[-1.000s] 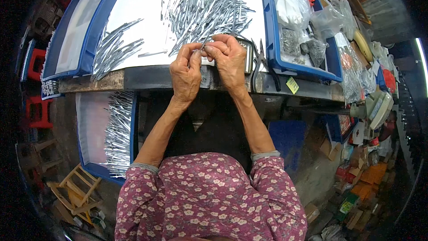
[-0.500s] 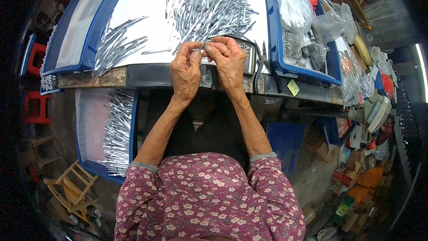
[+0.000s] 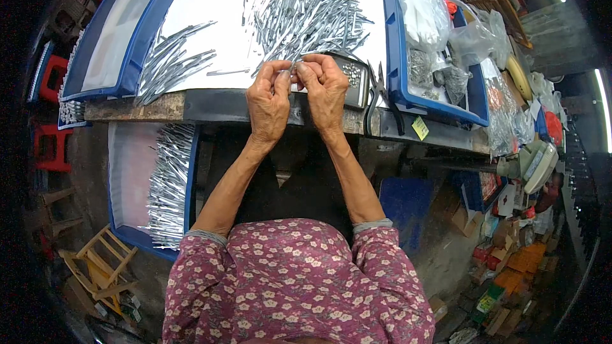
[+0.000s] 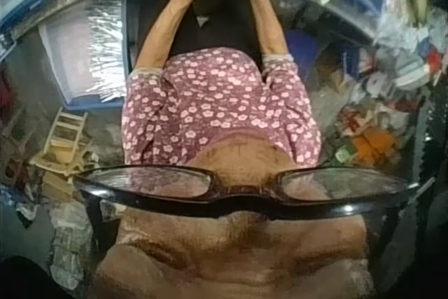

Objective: Sorting small metal components and placing them into a jig at a workbench.

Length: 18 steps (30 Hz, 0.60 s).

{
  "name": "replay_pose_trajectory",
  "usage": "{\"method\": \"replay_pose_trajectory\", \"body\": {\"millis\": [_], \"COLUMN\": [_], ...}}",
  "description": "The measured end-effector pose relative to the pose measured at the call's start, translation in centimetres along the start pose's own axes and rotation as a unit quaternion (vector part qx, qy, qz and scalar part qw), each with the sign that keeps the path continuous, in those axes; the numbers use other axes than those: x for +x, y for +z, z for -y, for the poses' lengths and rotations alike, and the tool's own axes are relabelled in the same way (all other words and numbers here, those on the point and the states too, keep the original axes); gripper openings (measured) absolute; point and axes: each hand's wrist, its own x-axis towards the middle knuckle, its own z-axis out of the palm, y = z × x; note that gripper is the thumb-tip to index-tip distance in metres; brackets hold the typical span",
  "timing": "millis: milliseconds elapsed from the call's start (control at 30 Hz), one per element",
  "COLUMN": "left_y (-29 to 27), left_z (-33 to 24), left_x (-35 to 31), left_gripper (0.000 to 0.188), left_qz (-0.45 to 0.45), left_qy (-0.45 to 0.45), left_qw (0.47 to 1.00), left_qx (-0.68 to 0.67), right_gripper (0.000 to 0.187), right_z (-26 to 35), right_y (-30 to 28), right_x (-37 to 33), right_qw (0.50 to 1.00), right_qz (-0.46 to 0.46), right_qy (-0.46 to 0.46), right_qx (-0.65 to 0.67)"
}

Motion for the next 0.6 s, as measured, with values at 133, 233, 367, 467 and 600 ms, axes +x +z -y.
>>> {"method": "replay_pose_trajectory", "body": {"millis": [133,233,367,467,600], "left_y": [-0.02,-0.1,-0.02,-0.25,-0.08], "left_z": [-0.28,-0.15,-0.05,-0.04,-0.27], "left_x": [-0.04,-0.1,-0.12,-0.2,-0.08], "left_gripper": [0.01,0.01,0.01,0.011,0.011], "left_qz": [-0.005,-0.011,-0.026,-0.003,-0.023], "left_qy": [-0.01,-0.007,0.018,-0.015,0.011], "left_qw": [1.0,1.0,0.998,0.999,0.998], "left_qx": [-0.002,0.015,0.054,0.051,0.049], "right_gripper": [0.019,0.018,0.018,0.019,0.019], "right_z": [-0.12,0.03,0.22,0.16,-0.1], "right_y": [0.12,0.59,0.92,0.95,0.96], "right_x": [0.0,-0.17,-0.29,-0.32,-0.53], "right_qw": [1.0,1.0,0.999,0.999,0.998], "right_qz": [-0.003,-0.013,-0.039,-0.041,-0.048], "right_qy": [-0.002,-0.002,0.003,0.005,-0.009], "right_qx": [-0.012,-0.024,-0.036,-0.036,-0.04]}}
